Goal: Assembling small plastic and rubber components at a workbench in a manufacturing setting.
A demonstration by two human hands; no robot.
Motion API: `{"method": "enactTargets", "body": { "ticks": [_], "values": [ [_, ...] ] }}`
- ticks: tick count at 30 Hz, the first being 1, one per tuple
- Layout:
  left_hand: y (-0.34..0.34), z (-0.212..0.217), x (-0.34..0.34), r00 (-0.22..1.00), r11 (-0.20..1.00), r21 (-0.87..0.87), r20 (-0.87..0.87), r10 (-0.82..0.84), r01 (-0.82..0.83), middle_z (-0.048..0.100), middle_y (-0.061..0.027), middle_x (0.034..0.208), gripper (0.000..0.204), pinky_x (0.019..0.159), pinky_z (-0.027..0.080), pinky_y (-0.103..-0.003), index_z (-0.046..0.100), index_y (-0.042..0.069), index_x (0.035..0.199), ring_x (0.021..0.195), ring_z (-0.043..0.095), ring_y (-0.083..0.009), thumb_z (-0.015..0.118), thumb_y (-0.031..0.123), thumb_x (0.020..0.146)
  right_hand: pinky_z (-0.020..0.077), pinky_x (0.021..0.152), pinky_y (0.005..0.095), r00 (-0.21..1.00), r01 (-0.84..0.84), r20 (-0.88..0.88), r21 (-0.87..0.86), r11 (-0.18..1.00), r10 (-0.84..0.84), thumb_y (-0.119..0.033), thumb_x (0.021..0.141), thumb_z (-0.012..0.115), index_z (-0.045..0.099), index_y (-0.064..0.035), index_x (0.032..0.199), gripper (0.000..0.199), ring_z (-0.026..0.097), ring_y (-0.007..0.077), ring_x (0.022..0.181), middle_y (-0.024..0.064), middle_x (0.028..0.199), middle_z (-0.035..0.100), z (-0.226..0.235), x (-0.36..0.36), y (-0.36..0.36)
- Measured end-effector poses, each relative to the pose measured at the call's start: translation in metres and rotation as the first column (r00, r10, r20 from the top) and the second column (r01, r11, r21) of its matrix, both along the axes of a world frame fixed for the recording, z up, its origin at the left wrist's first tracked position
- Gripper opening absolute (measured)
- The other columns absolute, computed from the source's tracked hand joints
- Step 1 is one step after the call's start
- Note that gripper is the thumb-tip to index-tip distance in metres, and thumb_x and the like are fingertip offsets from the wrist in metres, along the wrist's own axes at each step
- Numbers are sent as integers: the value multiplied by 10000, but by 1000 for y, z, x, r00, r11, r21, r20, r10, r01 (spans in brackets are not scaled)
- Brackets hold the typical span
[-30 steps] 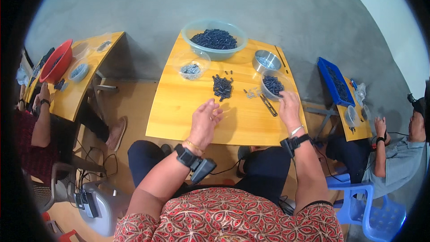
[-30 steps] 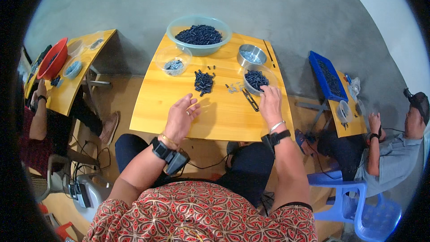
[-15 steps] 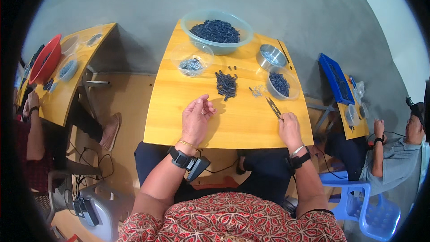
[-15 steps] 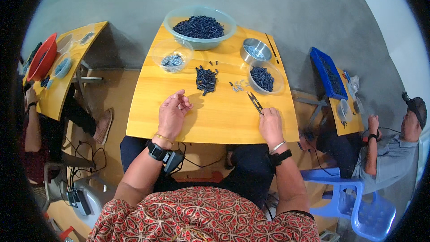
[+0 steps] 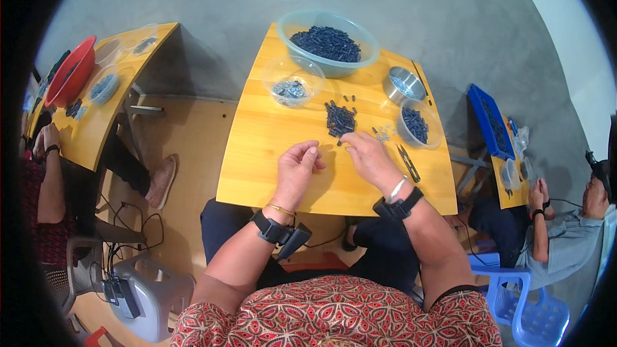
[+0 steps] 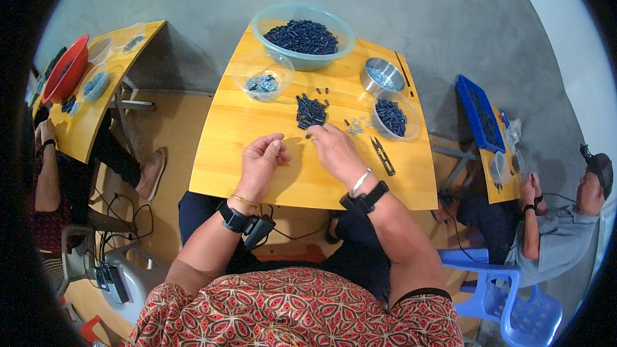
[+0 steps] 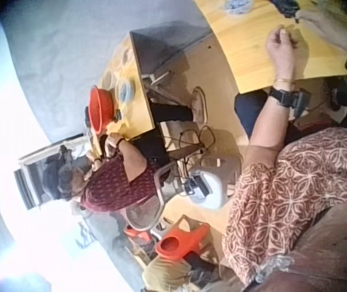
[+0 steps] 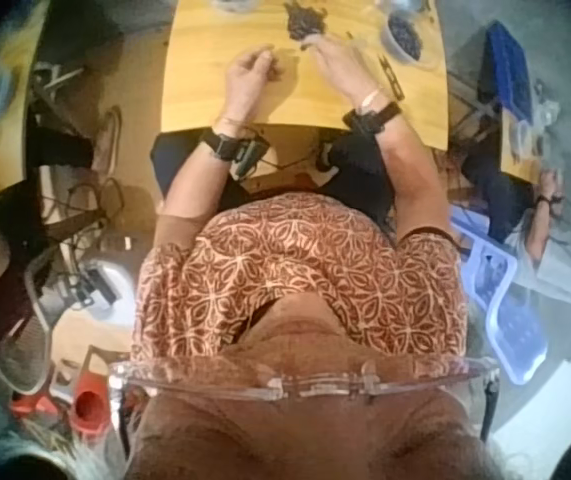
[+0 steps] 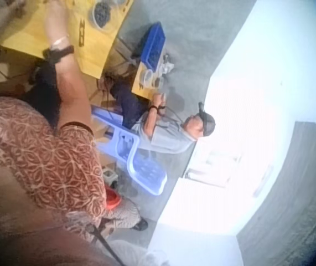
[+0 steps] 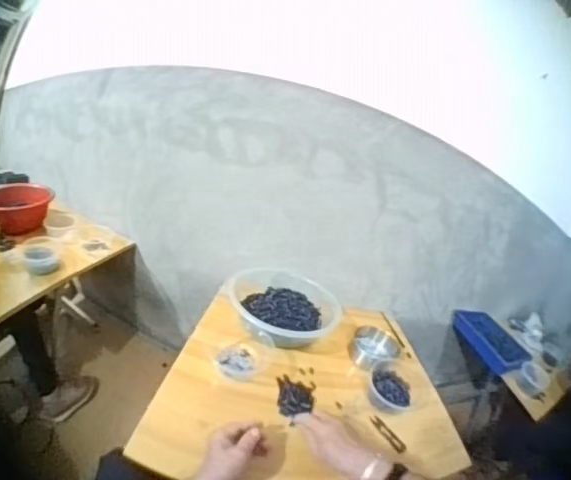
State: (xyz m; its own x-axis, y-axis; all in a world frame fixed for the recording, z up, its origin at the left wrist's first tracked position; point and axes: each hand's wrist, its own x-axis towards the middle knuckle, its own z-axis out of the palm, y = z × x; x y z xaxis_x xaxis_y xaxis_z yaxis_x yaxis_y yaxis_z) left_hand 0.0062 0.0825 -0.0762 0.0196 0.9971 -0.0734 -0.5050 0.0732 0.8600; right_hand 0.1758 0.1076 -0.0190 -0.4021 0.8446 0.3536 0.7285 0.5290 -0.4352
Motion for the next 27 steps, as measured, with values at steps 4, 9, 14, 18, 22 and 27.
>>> {"method": "enactTargets", "body": {
  "ticks": [4, 9, 14, 18, 22, 27],
  "values": [
    [2, 4, 0, 998, 999, 10, -35, -47, 47, 583, -45, 820, 218, 647, 487, -241, 553, -29, 1067, 683, 582, -129, 510, 96, 895, 455, 672, 424, 977, -77, 198, -25, 997, 81, -41, 787, 496, 526, -23, 859, 80, 553, 363, 776, 170, 787, 554, -10, -1, 21],
    [-1, 4, 0, 997, 997, -5, -2, -76, 76, 583, -48, 819, 217, 646, 489, -243, 553, -34, 1063, 677, 579, -129, 511, 94, 893, 451, 668, 440, 956, -15, 289, -91, 996, 41, -18, 770, 472, 482, 3, 806, 44, 556, 377, 766, 203, 787, 557, -14, -8, 20],
    [-1, 1, 1, 989, 988, 62, -64, -136, 140, 585, -51, 817, 215, 636, 489, -241, 558, -33, 1058, 669, 574, -124, 514, 96, 892, 447, 662, 455, 929, 76, 368, -77, 994, -42, -1, 745, 482, 459, 19, 825, 86, 561, 385, 758, 226, 780, 558, -18, -4, 13],
    [-2, 2, 2, 983, 983, 65, -76, -169, 174, 589, -51, 806, 224, 623, 488, -235, 557, -31, 1068, 665, 574, -117, 518, 102, 892, 456, 654, 441, 986, 93, 149, -121, 988, -75, 22, 757, 479, 444, 11, 869, 118, 574, 385, 752, 214, 791, 568, -20, -1, 3],
    [-3, 7, 0, 967, 968, 9, -27, -252, 252, 594, -42, 757, 216, 598, 490, -232, 577, -24, 1049, 634, 566, -107, 537, 113, 886, 471, 612, 386, 955, -39, -294, -238, 971, -34, 31, 789, 462, 445, -4, 908, 125, 591, 358, 704, 199, 774, 579, -3, -23, -26],
    [-5, 14, 2, 963, 961, -60, 14, -269, 270, 595, -40, 730, 182, 561, 483, -219, 604, -11, 981, 608, 558, -106, 547, 131, 884, 474, 592, 355, 910, -131, -415, -262, 956, 11, 14, 795, 493, 458, -11, 914, 127, 597, 323, 674, 193, 755, 577, -6, -29, -32]
  ]
}}
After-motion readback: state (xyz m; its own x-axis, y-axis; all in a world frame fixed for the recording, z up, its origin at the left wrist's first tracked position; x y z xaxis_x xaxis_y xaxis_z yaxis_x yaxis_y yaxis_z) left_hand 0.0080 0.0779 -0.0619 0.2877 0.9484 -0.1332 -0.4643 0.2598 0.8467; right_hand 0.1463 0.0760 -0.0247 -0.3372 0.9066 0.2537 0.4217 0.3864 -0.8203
